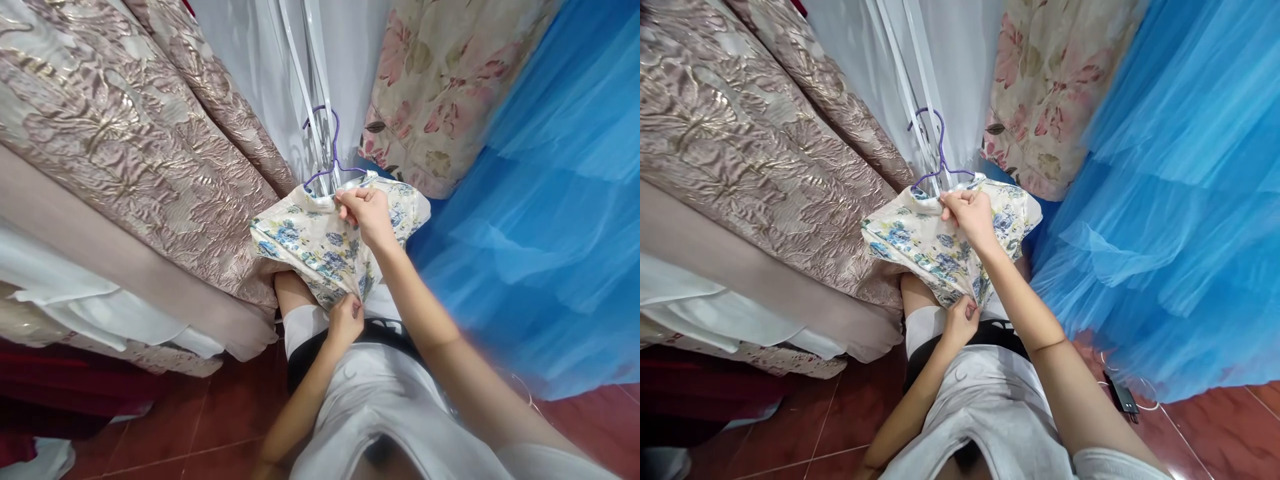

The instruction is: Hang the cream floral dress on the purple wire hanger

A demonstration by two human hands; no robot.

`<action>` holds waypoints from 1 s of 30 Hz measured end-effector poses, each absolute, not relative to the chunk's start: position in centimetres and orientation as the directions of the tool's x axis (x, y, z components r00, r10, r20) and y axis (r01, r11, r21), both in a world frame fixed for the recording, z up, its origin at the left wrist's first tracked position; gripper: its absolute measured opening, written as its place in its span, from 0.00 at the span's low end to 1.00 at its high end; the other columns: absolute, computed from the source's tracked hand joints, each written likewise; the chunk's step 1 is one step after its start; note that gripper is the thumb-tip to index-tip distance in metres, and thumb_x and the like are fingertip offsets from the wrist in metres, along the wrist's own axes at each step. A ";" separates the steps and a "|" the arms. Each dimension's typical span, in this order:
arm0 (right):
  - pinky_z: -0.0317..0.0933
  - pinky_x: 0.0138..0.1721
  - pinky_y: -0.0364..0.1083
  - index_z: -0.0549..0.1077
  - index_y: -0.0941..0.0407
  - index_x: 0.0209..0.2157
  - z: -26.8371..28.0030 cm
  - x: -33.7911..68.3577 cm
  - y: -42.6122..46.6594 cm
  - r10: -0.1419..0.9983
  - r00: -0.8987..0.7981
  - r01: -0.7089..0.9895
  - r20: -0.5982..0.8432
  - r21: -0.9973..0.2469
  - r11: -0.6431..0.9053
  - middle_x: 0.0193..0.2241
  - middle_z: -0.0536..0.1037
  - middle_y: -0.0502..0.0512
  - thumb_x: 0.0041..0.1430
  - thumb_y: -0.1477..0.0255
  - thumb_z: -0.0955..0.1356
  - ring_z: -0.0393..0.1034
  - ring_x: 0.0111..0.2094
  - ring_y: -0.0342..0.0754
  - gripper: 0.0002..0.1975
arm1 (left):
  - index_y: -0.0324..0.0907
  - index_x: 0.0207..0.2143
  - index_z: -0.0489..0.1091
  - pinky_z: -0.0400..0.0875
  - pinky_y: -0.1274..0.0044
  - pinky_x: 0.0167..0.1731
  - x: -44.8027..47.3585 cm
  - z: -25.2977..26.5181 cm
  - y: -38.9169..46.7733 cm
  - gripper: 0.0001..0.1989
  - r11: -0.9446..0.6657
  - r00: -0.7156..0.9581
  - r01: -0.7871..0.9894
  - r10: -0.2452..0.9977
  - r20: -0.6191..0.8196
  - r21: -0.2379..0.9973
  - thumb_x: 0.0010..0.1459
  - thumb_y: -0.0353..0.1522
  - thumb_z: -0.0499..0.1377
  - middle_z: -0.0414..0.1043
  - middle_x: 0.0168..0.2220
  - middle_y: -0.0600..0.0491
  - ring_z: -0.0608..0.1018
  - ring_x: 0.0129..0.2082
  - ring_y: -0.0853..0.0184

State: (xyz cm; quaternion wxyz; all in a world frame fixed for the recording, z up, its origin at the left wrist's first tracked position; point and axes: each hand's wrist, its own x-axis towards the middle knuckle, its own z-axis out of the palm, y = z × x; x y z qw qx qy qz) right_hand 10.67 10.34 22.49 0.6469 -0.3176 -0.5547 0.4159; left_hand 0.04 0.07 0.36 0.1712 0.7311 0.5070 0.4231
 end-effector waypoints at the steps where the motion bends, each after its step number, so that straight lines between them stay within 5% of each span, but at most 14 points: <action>1: 0.51 0.17 0.38 0.73 0.58 0.22 22.8 10.7 10.2 0.886 0.036 -0.178 0.463 -0.869 0.462 0.16 0.72 0.48 0.61 0.66 0.71 0.54 0.14 0.35 0.15 | 0.44 0.28 0.64 0.64 0.77 0.28 0.1 0.0 0.1 0.09 -0.410 0.117 0.584 0.896 0.428 0.700 0.58 0.27 0.61 0.67 0.23 0.57 0.70 0.24 0.68; 6: 0.51 0.17 0.38 0.75 0.58 0.27 23.0 11.4 9.1 0.885 -0.006 -0.151 0.465 -0.875 0.459 0.16 0.72 0.48 0.63 0.63 0.70 0.56 0.16 0.36 0.15 | 0.43 0.35 0.70 0.68 0.77 0.30 -1.6 3.2 2.0 0.05 -0.481 0.081 0.520 0.851 0.520 0.706 0.60 0.34 0.63 0.71 0.27 0.56 0.71 0.24 0.69; 9: 0.50 0.17 0.38 0.74 0.58 0.28 22.7 11.8 8.6 0.894 -0.025 -0.148 0.447 -0.886 0.439 0.15 0.71 0.46 0.63 0.63 0.70 0.56 0.15 0.36 0.14 | 0.41 0.42 0.73 0.71 0.74 0.37 -3.4 10.3 4.1 0.09 -0.647 0.009 0.560 0.630 0.777 0.518 0.66 0.37 0.59 0.74 0.36 0.49 0.73 0.30 0.67; 12: 0.51 0.17 0.38 0.73 0.57 0.28 22.4 11.8 8.7 0.891 -0.014 -0.141 0.454 -0.883 0.447 0.15 0.70 0.46 0.62 0.63 0.70 0.56 0.15 0.36 0.13 | 0.42 0.54 0.71 0.71 0.69 0.47 -4.6 18.2 6.7 0.16 -0.709 0.040 0.628 0.442 0.896 0.322 0.71 0.38 0.52 0.73 0.52 0.44 0.75 0.48 0.60; 18: 0.50 0.19 0.40 0.71 0.57 0.27 21.0 10.6 9.5 0.887 0.074 -0.141 0.455 -0.876 0.461 0.14 0.70 0.45 0.60 0.61 0.71 0.56 0.14 0.37 0.15 | 0.42 0.39 0.75 0.67 0.63 0.54 -4.4 24.3 10.7 0.15 -0.716 0.353 0.696 0.404 0.844 0.051 0.71 0.40 0.53 0.77 0.37 0.49 0.73 0.48 0.57; 24: 0.48 0.20 0.40 0.65 0.54 0.25 18.7 9.5 9.4 0.877 0.110 -0.139 0.468 -0.866 0.480 0.13 0.66 0.43 0.60 0.60 0.69 0.55 0.16 0.38 0.16 | 0.40 0.35 0.73 0.67 0.60 0.54 -4.7 24.6 12.0 0.16 -0.716 0.289 0.695 0.355 0.889 0.060 0.71 0.41 0.54 0.74 0.36 0.47 0.74 0.48 0.56; 30: 0.43 0.20 0.41 0.65 0.55 0.24 16.8 9.7 9.1 0.919 0.071 -0.089 0.388 -0.915 0.394 0.12 0.59 0.40 0.57 0.64 0.70 0.49 0.16 0.37 0.14 | 0.43 0.39 0.73 0.70 0.69 0.50 -6.4 25.6 12.0 0.17 -0.703 0.132 0.689 0.360 0.924 0.175 0.72 0.43 0.51 0.74 0.35 0.49 0.75 0.43 0.62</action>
